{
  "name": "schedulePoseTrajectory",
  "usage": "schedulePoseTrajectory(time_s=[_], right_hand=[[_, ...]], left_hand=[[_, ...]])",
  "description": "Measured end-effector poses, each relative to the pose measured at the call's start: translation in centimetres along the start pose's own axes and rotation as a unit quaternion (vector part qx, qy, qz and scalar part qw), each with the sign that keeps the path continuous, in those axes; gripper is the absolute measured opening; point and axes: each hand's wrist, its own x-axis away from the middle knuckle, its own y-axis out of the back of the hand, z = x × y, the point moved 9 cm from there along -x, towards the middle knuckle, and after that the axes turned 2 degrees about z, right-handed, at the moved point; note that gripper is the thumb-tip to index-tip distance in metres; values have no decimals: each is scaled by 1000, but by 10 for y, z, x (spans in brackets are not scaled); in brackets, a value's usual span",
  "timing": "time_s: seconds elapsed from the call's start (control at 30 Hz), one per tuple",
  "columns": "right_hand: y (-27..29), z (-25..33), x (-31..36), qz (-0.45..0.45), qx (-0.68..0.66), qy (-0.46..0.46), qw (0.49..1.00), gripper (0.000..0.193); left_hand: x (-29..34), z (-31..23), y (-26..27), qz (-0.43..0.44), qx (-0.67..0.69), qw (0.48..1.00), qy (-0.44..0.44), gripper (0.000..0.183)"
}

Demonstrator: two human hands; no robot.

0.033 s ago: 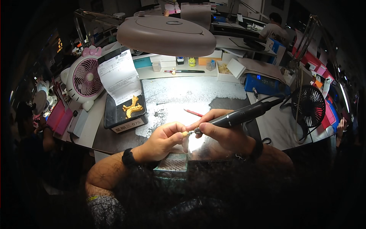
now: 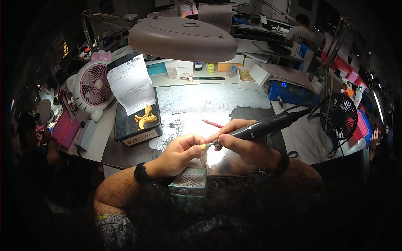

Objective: Using a rotary tool to sand or polish a small dental model on a laboratory workbench.

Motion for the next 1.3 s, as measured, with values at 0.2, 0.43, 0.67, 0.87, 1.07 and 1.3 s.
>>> schedulePoseTrajectory(time_s=[0.2, 0.43, 0.67, 0.87, 1.07, 1.3], right_hand=[[1, -6, 1, -11, -30, -19, 999, 11], [0, -5, 1, -13, -35, -22, 999, 12], [3, -9, 3, -18, -56, -10, 998, 12], [2, -10, 4, -23, -61, -44, 997, 13], [1, -8, 2, -18, -53, -41, 998, 13], [-1, -2, 0, 7, -15, -13, 1000, 14]], left_hand=[[0, 1, 2, -10, -6, 1000, -2, 23], [0, -1, 1, -2, -10, 1000, -11, 23], [-1, 1, 2, -4, -10, 1000, -6, 22], [0, 0, 1, -6, -14, 1000, -5, 21], [0, 2, 3, -10, -3, 1000, -4, 21], [0, 0, 3, -12, -5, 1000, -8, 22]])
